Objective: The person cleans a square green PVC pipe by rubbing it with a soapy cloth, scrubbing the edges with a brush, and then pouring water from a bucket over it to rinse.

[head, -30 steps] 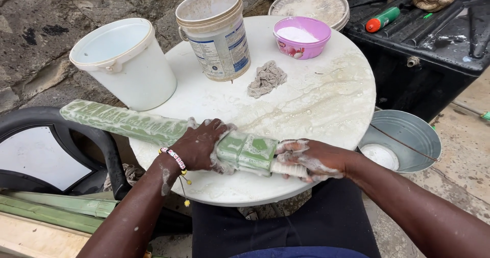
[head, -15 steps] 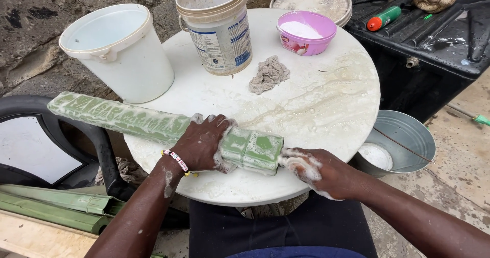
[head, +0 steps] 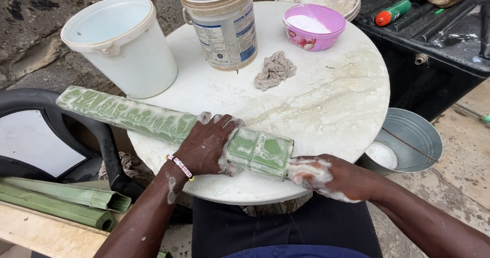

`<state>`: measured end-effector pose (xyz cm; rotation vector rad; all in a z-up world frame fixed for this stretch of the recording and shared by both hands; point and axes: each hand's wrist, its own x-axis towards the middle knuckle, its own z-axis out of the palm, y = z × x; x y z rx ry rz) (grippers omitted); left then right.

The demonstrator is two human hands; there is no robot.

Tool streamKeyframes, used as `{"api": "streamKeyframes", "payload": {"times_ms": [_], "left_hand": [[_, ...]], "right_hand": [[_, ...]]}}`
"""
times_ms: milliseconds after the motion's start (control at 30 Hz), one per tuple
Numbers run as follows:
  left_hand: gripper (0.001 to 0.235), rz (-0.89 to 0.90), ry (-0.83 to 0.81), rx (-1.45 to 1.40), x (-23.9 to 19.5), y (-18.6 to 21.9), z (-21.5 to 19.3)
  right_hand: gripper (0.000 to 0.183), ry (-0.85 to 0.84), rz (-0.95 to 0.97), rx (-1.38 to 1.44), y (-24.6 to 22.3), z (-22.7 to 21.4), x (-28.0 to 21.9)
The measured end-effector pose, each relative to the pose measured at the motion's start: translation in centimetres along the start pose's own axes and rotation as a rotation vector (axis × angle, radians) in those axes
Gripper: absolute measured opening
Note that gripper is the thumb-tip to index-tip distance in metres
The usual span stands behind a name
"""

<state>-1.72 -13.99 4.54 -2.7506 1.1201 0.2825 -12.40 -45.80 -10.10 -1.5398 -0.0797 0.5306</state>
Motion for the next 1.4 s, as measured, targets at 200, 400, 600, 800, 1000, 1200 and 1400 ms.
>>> {"api": "streamKeyframes", "payload": {"times_ms": [200, 400, 600, 800, 1000, 1200, 1400], "left_hand": [[0.115, 0.018, 0.083, -0.014, 0.4, 0.3, 0.6], [0.119, -0.006, 0.103, -0.004, 0.8, 0.1, 1.0], [0.120, -0.016, 0.070, 0.005, 1.2, -0.3, 1.2], [0.118, 0.004, 0.070, -0.007, 0.8, -0.4, 0.6], [0.118, -0.002, 0.014, -0.065, 1.7, 0.6, -0.3], [0.120, -0.011, 0.047, -0.083, 0.4, 0.3, -1.1], [0.117, 0.020, 0.042, -0.167, 0.0, -0.2, -1.4]], "right_hand": [[0.051, -0.069, -0.039, 0.269, 5.9, -8.6, -1.7], [0.058, -0.117, -0.043, 0.685, 7.0, -11.4, -3.9], [0.040, 0.316, -0.348, -0.714, -5.5, -1.7, -4.3], [0.053, 0.370, -0.187, -1.372, -5.1, -0.8, -3.2], [0.091, -0.060, 0.131, -0.433, -9.5, 1.0, -3.9], [0.057, -0.007, -0.063, -0.505, -9.0, 1.3, -3.2], [0.025, 0.664, -0.975, -1.594, -2.8, -1.9, -0.7]]}}
